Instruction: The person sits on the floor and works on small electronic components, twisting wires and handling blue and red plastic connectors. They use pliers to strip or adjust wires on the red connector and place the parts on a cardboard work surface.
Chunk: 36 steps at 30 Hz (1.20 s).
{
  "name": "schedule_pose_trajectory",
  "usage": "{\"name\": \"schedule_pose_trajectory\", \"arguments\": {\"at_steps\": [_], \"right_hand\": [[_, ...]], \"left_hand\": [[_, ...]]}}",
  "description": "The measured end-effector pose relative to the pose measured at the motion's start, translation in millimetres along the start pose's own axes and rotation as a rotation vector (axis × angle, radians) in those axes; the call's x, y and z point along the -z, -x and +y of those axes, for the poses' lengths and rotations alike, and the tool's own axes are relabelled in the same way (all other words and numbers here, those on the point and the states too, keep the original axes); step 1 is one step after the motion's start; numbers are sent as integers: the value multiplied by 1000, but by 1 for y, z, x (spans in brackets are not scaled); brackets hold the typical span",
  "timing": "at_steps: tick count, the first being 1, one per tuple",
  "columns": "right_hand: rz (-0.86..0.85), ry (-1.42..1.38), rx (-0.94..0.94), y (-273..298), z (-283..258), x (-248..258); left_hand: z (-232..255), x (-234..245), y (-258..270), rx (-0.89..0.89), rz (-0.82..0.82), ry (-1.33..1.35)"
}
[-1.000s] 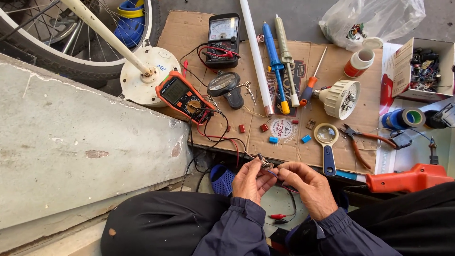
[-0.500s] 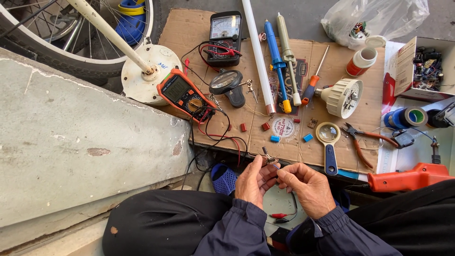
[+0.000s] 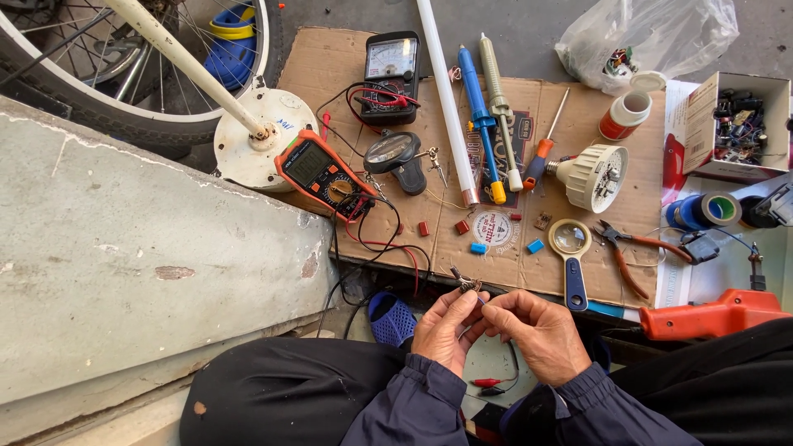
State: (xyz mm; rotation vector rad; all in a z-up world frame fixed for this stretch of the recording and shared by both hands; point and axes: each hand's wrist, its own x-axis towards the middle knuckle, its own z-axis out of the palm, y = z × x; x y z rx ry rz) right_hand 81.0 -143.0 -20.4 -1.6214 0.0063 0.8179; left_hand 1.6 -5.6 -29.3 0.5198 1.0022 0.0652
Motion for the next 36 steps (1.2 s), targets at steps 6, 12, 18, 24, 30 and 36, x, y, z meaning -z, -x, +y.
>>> {"name": "schedule_pose_trajectory", "arguments": {"at_steps": [6,12,18,24,30,36], "right_hand": [[-37,54,26,2,2,0],[-50,36,42,2,2,-3],[-76,50,21,4,-10,-6],[128,355,7,-3,-13,1],[175,340,-69,-18,-10,-2],[355,504,-79,-39,6,-7]], "left_hand": [[-7,3,-6,-49,17,-6],[-8,5,-9,-80,11,-24],[-1,4,-3,-76,88,18],[4,16,-13,-170,216,93],[10,11,-9,-196,285,70],[8,4,-28,-226,320,-68]]}}
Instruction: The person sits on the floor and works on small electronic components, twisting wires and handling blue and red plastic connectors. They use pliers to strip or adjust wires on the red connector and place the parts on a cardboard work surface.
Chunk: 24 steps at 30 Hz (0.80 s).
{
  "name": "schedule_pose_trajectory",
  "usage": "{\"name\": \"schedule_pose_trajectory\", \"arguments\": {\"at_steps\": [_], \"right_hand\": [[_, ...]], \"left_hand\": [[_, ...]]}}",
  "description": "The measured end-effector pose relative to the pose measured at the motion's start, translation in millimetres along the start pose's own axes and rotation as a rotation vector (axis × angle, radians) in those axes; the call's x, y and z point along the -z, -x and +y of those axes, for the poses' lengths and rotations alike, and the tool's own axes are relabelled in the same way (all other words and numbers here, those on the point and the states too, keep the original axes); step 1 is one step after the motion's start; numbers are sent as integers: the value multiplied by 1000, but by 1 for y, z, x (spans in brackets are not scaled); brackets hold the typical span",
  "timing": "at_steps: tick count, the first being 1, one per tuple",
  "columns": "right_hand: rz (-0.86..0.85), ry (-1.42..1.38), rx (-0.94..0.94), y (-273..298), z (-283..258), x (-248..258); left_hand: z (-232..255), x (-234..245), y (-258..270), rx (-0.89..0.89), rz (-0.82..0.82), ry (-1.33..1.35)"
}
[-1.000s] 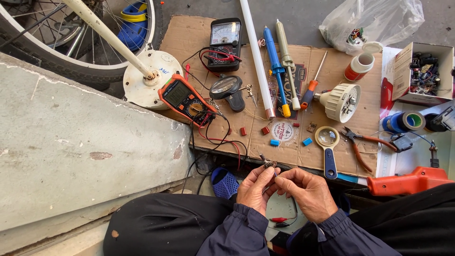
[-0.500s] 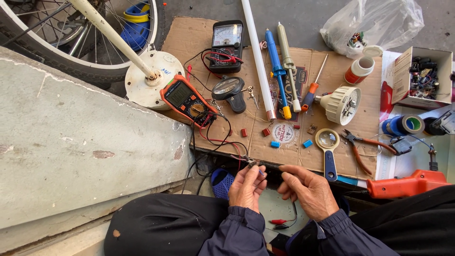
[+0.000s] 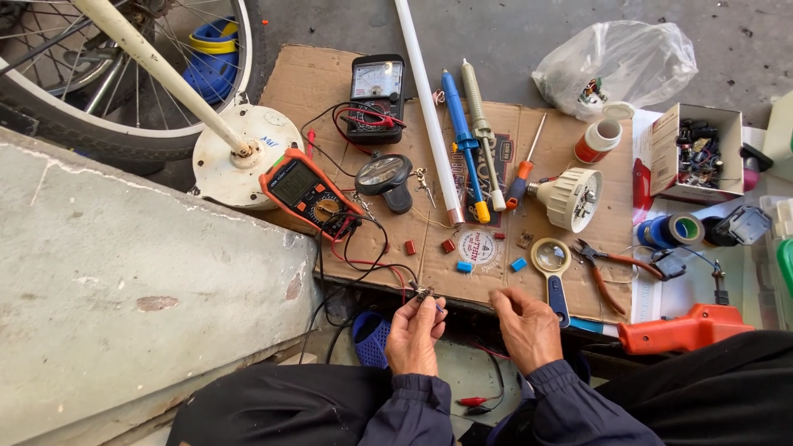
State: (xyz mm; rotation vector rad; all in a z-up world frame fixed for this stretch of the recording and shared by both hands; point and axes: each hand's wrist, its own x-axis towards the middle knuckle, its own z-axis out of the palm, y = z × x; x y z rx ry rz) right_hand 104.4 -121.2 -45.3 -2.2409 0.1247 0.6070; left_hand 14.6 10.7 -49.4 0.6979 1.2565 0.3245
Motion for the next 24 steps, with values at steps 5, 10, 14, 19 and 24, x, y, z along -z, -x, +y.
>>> {"name": "schedule_pose_trajectory", "arguments": {"at_steps": [5,10,14,19,24], "right_hand": [[106,103,309,-25,9,-37],[64,280,343,-64,25,-72],[111,317,409,-78,44,-76],[159,272,372,-77,63,-63],[241,256,480,-82,91,-52]], "left_hand": [[-38,-11,-41,-30,38,-63],[-52,-11,-63,-2,79,-104],[-49,-21,-66,22,104,-122],[-72,-34,-95,24,41,-115],[-76,-51,-107,7,0,-36]]}}
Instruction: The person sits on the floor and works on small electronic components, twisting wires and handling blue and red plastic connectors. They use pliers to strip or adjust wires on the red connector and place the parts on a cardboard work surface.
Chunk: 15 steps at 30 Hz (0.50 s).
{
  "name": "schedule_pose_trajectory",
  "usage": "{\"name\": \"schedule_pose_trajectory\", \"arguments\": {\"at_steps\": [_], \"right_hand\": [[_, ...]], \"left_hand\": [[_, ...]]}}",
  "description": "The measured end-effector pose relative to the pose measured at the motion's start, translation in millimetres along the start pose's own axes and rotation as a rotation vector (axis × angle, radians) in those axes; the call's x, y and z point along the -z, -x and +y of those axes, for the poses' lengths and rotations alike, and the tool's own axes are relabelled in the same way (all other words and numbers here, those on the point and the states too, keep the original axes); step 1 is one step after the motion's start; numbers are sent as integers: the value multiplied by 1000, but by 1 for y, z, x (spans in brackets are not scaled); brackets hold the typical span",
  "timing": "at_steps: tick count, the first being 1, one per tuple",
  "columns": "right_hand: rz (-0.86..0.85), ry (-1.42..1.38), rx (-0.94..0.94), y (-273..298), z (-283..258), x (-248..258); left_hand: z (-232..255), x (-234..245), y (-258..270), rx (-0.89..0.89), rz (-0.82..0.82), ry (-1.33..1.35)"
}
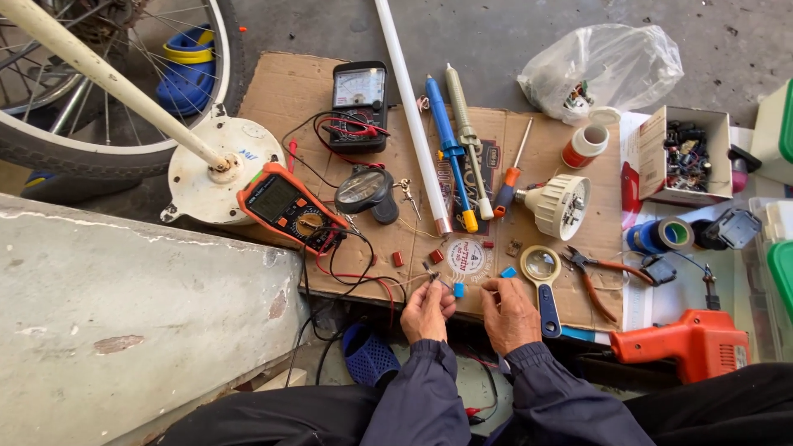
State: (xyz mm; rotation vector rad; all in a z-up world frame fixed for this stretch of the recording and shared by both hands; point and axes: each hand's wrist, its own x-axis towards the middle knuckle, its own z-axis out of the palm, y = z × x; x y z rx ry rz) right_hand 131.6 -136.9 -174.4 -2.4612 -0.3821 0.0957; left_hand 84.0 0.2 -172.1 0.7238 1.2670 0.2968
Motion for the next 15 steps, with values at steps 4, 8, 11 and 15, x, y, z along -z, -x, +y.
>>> {"name": "schedule_pose_trajectory", "arguments": {"at_steps": [4,8,11,15], "right_hand": [[75,-77,9,5,9,12],[89,-79,-181,0,17,25],[62,-76,-253,-8,13,24],[56,-49,-273,-18,13,16]], "left_hand": [[6,8,12,3,-43,-7],[2,18,23,-181,51,-374],[-4,16,21,-339,50,-610],[1,6,33,-414,55,-770]]}}
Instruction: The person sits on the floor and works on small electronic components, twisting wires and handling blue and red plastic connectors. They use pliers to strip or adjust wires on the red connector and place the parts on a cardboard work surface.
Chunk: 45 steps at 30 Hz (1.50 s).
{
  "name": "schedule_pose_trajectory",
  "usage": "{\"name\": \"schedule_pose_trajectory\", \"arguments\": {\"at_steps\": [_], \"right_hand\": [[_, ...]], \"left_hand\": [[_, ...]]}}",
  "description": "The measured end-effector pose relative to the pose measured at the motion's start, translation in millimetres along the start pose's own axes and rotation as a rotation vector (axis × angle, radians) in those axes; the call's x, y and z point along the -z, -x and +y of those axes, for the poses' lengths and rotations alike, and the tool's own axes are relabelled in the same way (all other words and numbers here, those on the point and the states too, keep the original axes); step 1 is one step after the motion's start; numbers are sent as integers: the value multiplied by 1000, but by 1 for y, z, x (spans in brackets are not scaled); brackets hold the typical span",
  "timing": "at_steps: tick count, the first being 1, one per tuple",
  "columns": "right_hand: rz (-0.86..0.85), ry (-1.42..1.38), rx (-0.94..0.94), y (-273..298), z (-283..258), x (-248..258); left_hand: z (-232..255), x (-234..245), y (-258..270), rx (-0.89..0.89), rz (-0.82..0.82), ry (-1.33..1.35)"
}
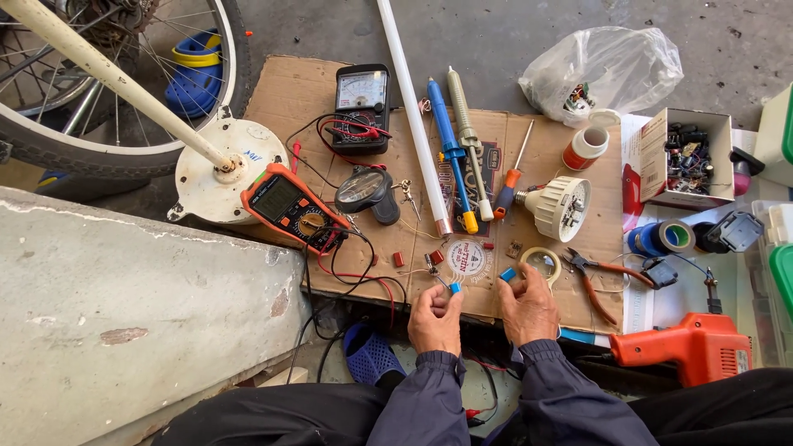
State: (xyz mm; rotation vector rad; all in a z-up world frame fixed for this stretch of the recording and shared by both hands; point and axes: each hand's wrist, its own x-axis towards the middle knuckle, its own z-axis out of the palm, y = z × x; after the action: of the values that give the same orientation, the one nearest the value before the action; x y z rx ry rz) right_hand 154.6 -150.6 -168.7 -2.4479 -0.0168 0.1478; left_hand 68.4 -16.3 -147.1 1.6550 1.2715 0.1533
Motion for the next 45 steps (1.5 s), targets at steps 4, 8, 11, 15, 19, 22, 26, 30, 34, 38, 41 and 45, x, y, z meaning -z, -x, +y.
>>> {"name": "schedule_pose_trajectory", "arguments": {"at_steps": [4,8,11,15,19,22,26,30,34,38,41,45], "right_hand": [[-34,74,-12,-5,10,-7],[-54,94,-10,0,3,-2],[-76,153,44,4,4,-3],[-94,124,56,2,17,-8],[-149,73,-51,6,5,7],[-125,-46,-36,14,-15,33],[-167,-261,-215,29,-48,74],[-174,-431,-126,46,-64,106],[-134,-486,65,58,-66,124],[-88,-488,254,71,-74,135],[-128,-519,288,83,-83,132],[-124,-474,346,93,-91,127]], "left_hand": [[-13,-17,-4,-133,71,-109],[-3,-18,6,-183,92,-179],[-2,-20,10,-237,93,-193],[-4,-21,11,-406,132,-216],[-14,-27,5,-489,138,-235],[-14,-27,7,-577,135,-226],[-8,-24,11,-627,103,-183],[28,-9,32,-352,-113,54],[92,42,77,-83,-264,236],[107,78,97,37,-401,392],[87,79,98,-46,-455,492],[83,87,99,-118,-465,483]]}}
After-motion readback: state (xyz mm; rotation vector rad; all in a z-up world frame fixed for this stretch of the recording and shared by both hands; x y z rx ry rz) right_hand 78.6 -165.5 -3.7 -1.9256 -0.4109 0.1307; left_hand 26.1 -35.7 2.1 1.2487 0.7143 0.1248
